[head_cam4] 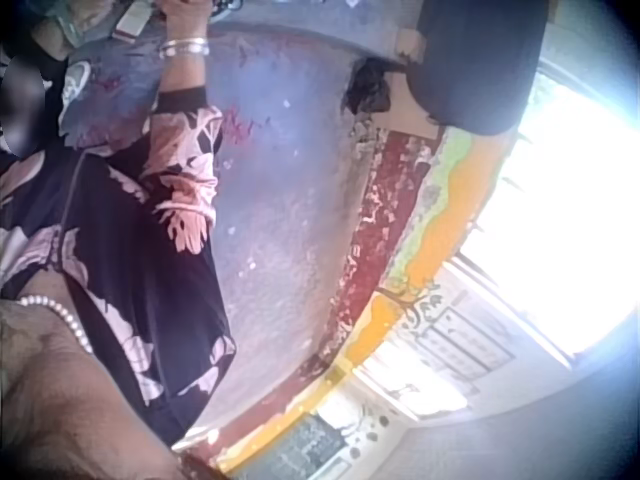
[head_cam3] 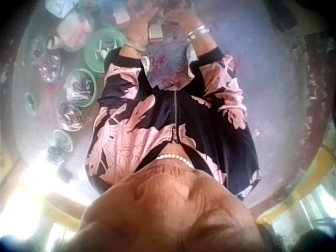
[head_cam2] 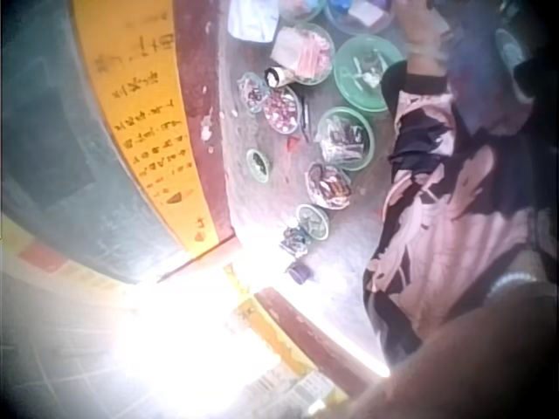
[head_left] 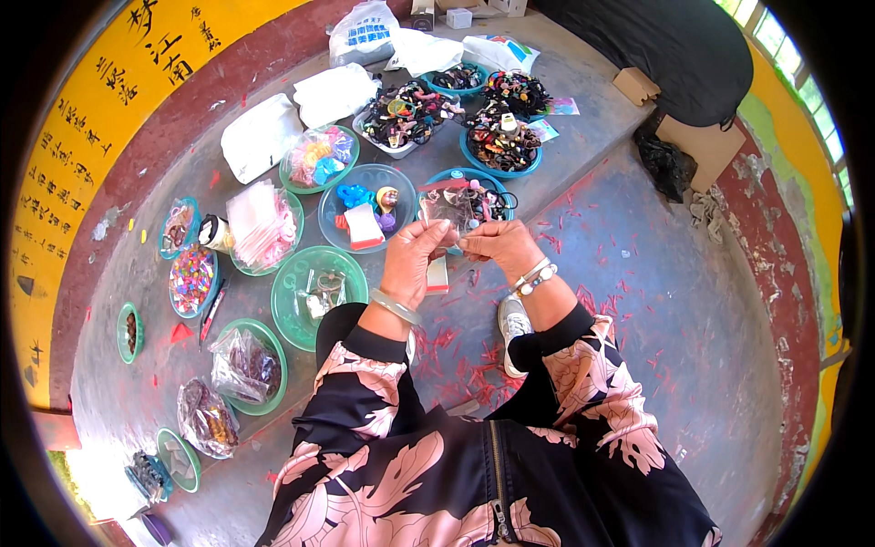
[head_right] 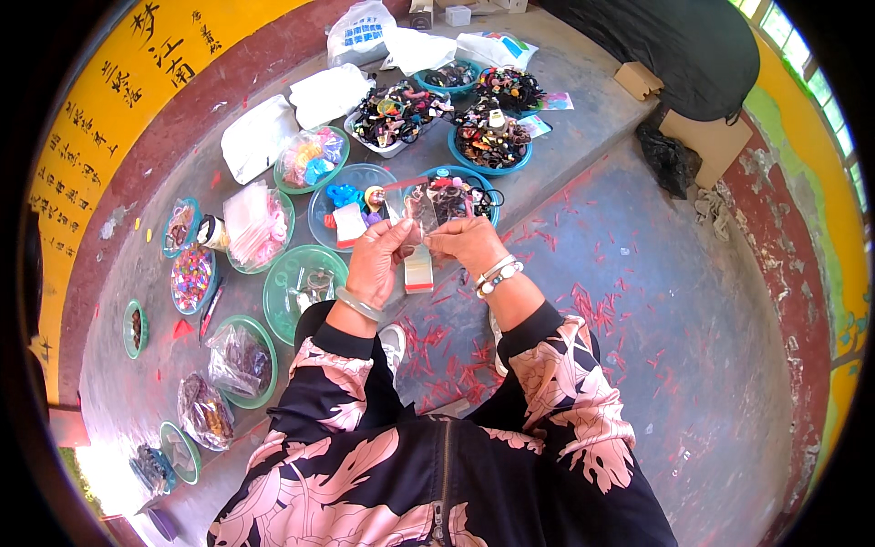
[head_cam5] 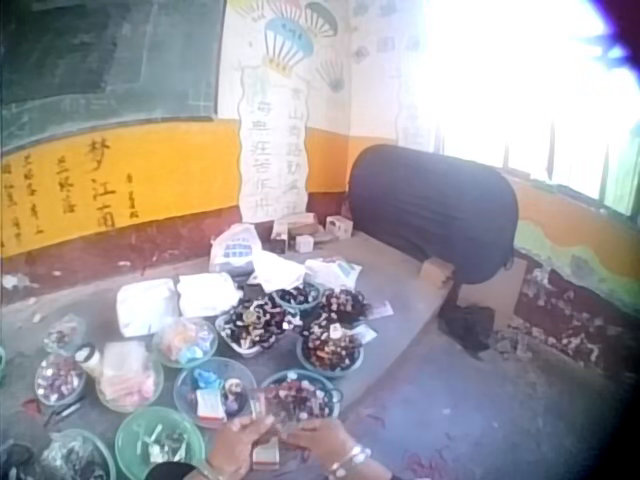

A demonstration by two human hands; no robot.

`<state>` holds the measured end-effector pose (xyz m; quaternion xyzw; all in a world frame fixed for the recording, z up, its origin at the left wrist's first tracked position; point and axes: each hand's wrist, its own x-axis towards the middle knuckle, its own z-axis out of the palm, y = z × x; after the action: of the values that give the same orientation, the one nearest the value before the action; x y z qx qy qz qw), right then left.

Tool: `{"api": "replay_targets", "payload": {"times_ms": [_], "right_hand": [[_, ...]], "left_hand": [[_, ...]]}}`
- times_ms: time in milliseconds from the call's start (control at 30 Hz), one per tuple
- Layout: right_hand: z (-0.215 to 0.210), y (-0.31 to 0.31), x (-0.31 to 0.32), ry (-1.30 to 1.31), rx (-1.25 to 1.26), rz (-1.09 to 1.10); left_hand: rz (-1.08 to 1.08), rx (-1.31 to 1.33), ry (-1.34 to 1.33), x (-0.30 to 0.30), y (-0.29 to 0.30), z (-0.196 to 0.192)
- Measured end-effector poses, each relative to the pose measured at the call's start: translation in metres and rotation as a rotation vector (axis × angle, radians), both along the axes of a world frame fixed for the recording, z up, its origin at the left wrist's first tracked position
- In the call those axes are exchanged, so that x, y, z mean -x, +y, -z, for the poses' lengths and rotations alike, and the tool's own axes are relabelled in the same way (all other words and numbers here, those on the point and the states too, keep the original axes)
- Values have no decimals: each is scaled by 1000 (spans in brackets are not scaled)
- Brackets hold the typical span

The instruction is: The person sits on the floor and sorts through various hair accessories, including hair clips and small toys. They pick up items from bowls, place them into small plastic bags, and seal the bags.

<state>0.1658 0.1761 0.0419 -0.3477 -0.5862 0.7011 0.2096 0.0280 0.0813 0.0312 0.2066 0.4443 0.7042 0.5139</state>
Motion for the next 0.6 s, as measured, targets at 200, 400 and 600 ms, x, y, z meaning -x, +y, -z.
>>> {"api": "replay_targets", "payload": {"times_ms": [200, 400, 600], "right_hand": [[-5, -4, 2, -313, -545, 133], [-8, -16, 7, -403, -1065, 280], [-5, -22, 12, -411, -1427, 245]], "left_hand": [[-163, 63, 264, -2, 5, 13], [-53, 3, 348, -20, 5, 8], [26, 53, 308, -26, 6, 16]]}}
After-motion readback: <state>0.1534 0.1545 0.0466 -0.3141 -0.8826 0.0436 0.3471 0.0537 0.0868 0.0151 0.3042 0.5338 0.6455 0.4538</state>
